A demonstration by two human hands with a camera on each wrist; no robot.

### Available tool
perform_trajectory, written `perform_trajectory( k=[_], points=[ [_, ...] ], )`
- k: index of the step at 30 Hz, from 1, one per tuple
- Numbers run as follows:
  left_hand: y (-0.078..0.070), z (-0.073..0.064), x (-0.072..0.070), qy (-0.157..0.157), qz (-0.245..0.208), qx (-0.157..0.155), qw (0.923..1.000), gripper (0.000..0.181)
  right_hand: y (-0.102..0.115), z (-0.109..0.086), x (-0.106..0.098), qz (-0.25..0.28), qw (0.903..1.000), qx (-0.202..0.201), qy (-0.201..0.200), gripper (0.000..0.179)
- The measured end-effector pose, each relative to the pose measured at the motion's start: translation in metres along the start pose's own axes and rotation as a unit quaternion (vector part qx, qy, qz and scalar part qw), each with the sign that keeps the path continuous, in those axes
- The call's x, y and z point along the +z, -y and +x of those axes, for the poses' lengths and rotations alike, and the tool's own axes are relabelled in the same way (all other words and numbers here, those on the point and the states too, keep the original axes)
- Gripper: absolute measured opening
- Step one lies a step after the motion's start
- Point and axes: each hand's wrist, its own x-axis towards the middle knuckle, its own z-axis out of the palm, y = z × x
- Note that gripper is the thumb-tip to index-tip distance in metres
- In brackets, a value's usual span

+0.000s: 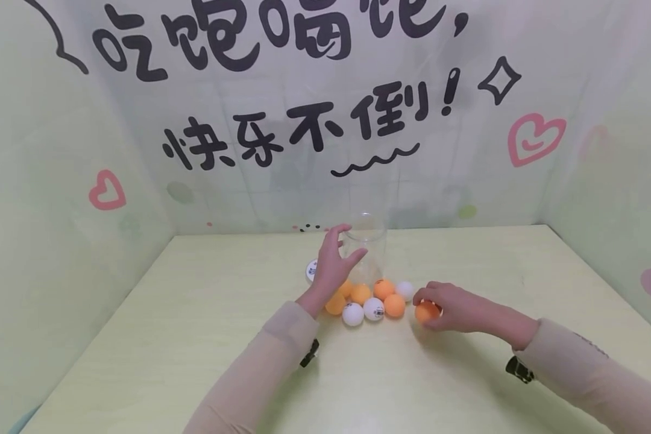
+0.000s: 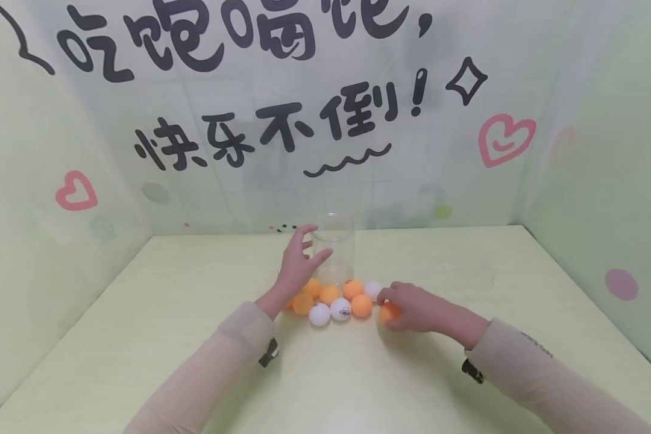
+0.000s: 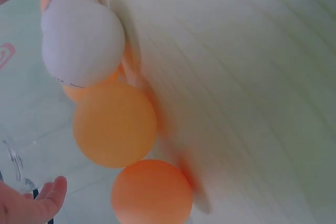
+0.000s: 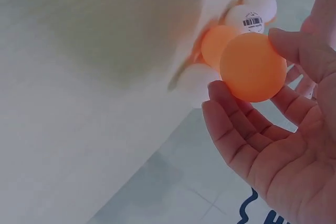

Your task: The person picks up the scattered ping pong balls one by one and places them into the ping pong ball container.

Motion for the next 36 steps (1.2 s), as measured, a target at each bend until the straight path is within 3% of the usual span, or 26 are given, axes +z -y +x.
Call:
perform_trajectory(
  k=[10,22,29,36],
  points=[
    [0.003,0.002,0.001,0.004,-0.007,-0.005,1.0000,0.057,0.006,0.008,-0.028,-0.023,0.9990,-0.025,-0.031,0.025],
    [0.005,0.001,-0.001,0.010,-0.003,-0.003,0.9999,0.059,0.012,0.028,-0.054,-0.037,0.9971,-0.007,-0.066,0.029],
    [0.003,0.000,-0.002,0.012,0.001,-0.010,0.9999,0.059,0.014,0.042,-0.069,-0.044,0.9932,0.004,-0.108,0.028],
    [0.002,0.000,-0.001,0.013,0.003,-0.010,0.9999,0.059,0.017,0.060,-0.079,-0.045,0.9869,-0.014,-0.154,0.030]
  ],
)
